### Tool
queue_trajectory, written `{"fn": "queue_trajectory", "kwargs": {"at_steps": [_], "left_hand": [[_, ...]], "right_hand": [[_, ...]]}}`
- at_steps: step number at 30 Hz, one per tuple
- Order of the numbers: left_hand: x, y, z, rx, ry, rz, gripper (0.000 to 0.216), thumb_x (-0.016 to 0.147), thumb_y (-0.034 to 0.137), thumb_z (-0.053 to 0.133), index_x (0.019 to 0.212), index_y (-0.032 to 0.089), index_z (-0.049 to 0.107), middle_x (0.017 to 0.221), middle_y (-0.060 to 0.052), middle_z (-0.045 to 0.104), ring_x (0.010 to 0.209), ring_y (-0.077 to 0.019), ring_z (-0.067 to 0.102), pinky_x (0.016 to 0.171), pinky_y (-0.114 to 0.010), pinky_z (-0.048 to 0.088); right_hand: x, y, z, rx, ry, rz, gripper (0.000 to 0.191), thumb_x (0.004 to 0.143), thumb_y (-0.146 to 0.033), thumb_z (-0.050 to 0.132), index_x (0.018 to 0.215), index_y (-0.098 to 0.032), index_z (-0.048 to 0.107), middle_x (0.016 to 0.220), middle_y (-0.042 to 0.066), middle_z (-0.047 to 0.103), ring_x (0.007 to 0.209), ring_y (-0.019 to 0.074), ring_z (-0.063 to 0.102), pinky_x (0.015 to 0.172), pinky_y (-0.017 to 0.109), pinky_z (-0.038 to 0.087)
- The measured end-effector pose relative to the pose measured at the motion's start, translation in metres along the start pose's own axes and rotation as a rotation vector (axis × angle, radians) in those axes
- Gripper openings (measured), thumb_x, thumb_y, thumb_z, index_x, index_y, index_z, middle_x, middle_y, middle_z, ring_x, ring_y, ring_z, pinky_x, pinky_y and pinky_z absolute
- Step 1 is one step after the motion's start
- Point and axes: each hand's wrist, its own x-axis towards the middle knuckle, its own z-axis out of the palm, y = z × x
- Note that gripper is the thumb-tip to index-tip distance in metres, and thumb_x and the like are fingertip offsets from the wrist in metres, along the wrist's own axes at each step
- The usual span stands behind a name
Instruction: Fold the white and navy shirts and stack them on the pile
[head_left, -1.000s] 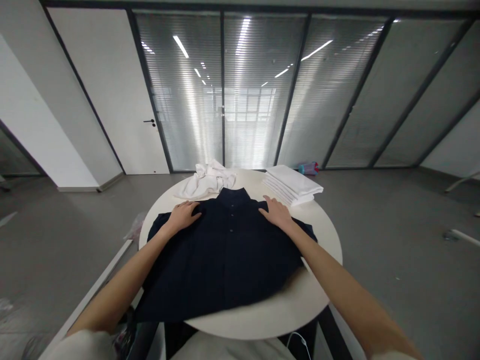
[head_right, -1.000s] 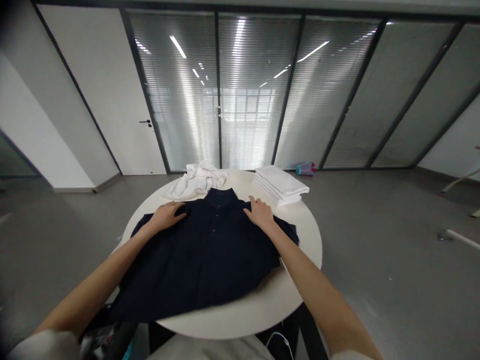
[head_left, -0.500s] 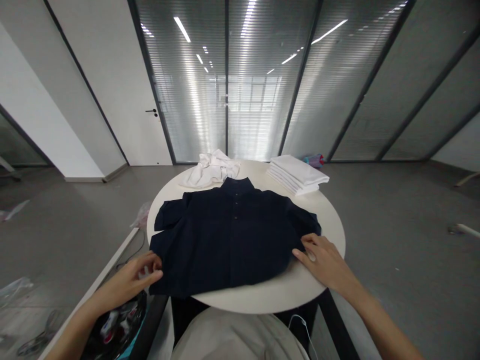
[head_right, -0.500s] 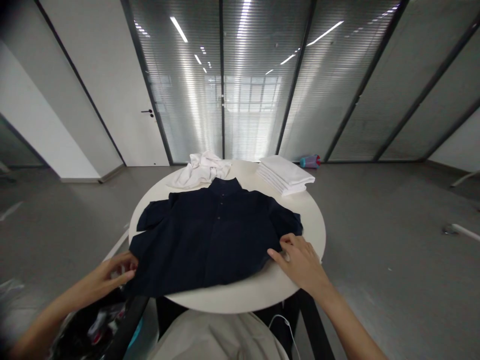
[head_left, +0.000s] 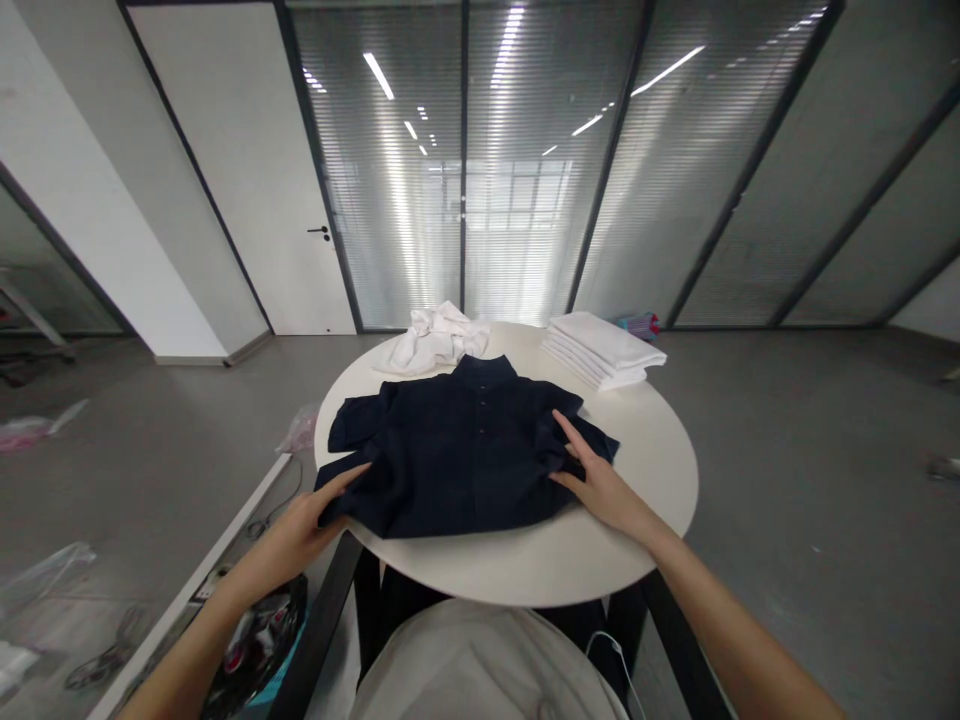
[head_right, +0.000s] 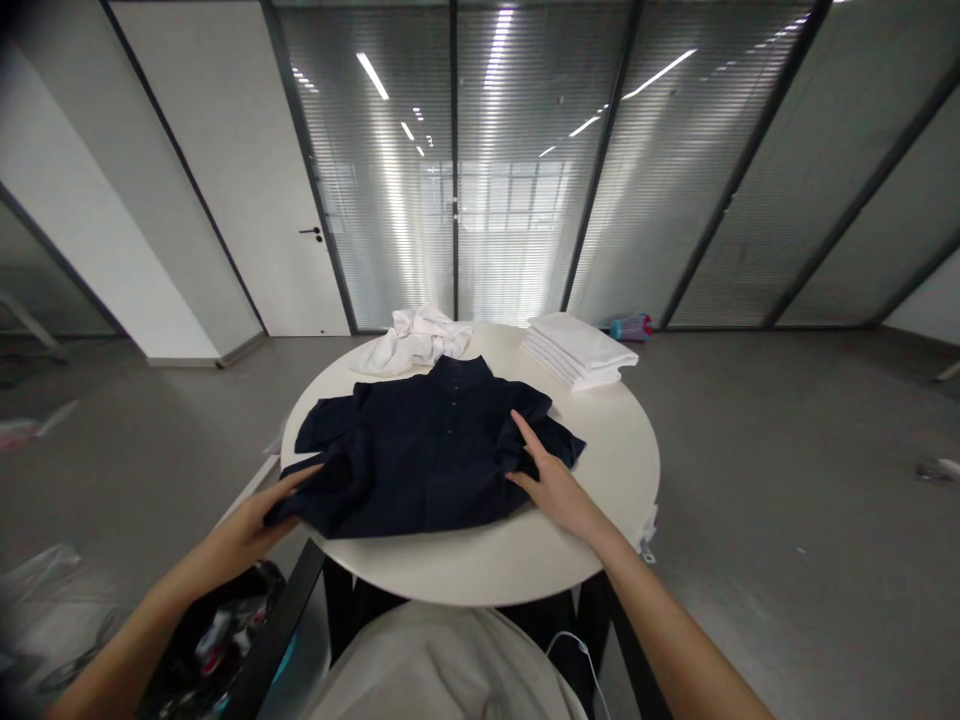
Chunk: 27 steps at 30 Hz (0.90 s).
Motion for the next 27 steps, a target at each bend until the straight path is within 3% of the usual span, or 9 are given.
{"fn": "queue_trajectory", "kwargs": {"at_steps": [2, 4, 8, 10, 13, 15, 19, 23, 27], "left_hand": [[0.01, 0.017, -0.014, -0.142, 0.095, -0.074, 0.073, 0.092, 0.048, 0.06, 0.155, 0.022, 0.035, 0.129, -0.012, 0.068, 0.104, -0.0251, 0.071, 0.092, -0.036, 0.058], [0.019, 0.04, -0.029, -0.308, 0.186, -0.186, 0.089, 0.084, 0.057, 0.067, 0.158, 0.026, 0.026, 0.125, -0.011, 0.069, 0.095, -0.0248, 0.073, 0.081, -0.034, 0.062], [0.019, 0.072, -0.049, -0.515, 0.16, -0.32, 0.089, 0.081, 0.062, 0.066, 0.157, 0.033, 0.031, 0.122, -0.007, 0.07, 0.099, -0.0278, 0.073, 0.082, -0.036, 0.062], [0.012, 0.068, -0.051, -0.466, -0.003, -0.307, 0.082, 0.081, 0.065, 0.065, 0.152, 0.032, 0.042, 0.114, -0.007, 0.073, 0.097, -0.028, 0.073, 0.082, -0.037, 0.062], [0.005, 0.042, -0.05, -0.309, -0.293, -0.318, 0.075, 0.082, 0.07, 0.062, 0.141, 0.025, 0.056, 0.085, -0.006, 0.074, 0.075, -0.0247, 0.072, 0.065, -0.033, 0.06], [0.012, 0.021, -0.05, -0.211, -0.245, -0.311, 0.072, 0.083, 0.069, 0.06, 0.134, 0.02, 0.059, 0.077, -0.004, 0.07, 0.064, -0.0215, 0.07, 0.057, -0.03, 0.057], [0.069, -0.004, -0.053, -0.069, 0.043, -0.231, 0.066, 0.082, 0.068, 0.06, 0.121, 0.015, 0.065, 0.099, -0.01, 0.071, 0.066, -0.0202, 0.071, 0.051, -0.026, 0.053], [0.159, -0.008, -0.044, 0.057, 0.015, -0.278, 0.053, 0.091, 0.053, 0.054, 0.124, 0.013, 0.063, 0.12, -0.016, 0.069, 0.069, -0.0198, 0.075, 0.045, -0.021, 0.047], [0.237, -0.009, -0.012, 0.228, -0.062, -0.358, 0.044, 0.098, 0.033, 0.049, 0.135, 0.01, 0.055, 0.134, -0.021, 0.063, 0.071, -0.0187, 0.076, 0.047, -0.019, 0.046]], "right_hand": [[0.014, -0.005, -0.013, -0.088, 0.097, 0.02, 0.082, 0.091, -0.038, 0.055, 0.162, -0.027, 0.015, 0.116, 0.009, 0.068, 0.11, 0.0272, 0.067, 0.096, 0.045, 0.052], [0.026, -0.018, -0.035, -0.187, 0.237, 0.032, 0.081, 0.089, -0.042, 0.059, 0.16, -0.023, 0.025, 0.099, 0.007, 0.069, 0.088, 0.0247, 0.069, 0.086, 0.041, 0.055], [0.026, -0.044, -0.086, -0.329, 0.48, -0.001, 0.072, 0.086, -0.055, 0.065, 0.147, -0.022, 0.046, 0.087, 0.006, 0.069, 0.083, 0.0254, 0.068, 0.082, 0.037, 0.054], [0.01, -0.042, -0.105, -0.371, 0.343, 0.019, 0.061, 0.083, -0.062, 0.066, 0.131, -0.024, 0.061, 0.082, 0.006, 0.07, 0.077, 0.0248, 0.069, 0.074, 0.035, 0.055], [-0.019, -0.02, -0.119, -0.452, -0.008, 0.142, 0.05, 0.077, -0.069, 0.067, 0.101, -0.027, 0.076, 0.08, 0.006, 0.073, 0.064, 0.0222, 0.067, 0.058, 0.032, 0.053], [-0.028, -0.004, -0.121, -0.525, -0.035, 0.192, 0.047, 0.079, -0.069, 0.063, 0.093, -0.027, 0.079, 0.085, 0.007, 0.076, 0.068, 0.0238, 0.069, 0.059, 0.033, 0.052], [-0.001, 0.01, -0.117, -0.579, 0.064, 0.164, 0.04, 0.088, -0.058, 0.058, 0.097, -0.026, 0.079, 0.093, 0.007, 0.077, 0.079, 0.025, 0.071, 0.071, 0.035, 0.052], [0.074, 0.008, -0.105, -0.563, 0.024, 0.125, 0.029, 0.091, -0.039, 0.059, 0.105, -0.022, 0.077, 0.102, 0.007, 0.077, 0.087, 0.0235, 0.071, 0.081, 0.032, 0.052], [0.15, 0.011, -0.075, -0.545, -0.034, 0.257, 0.034, 0.091, -0.023, 0.061, 0.122, -0.013, 0.069, 0.118, 0.012, 0.073, 0.091, 0.0212, 0.072, 0.089, 0.03, 0.051]]}}
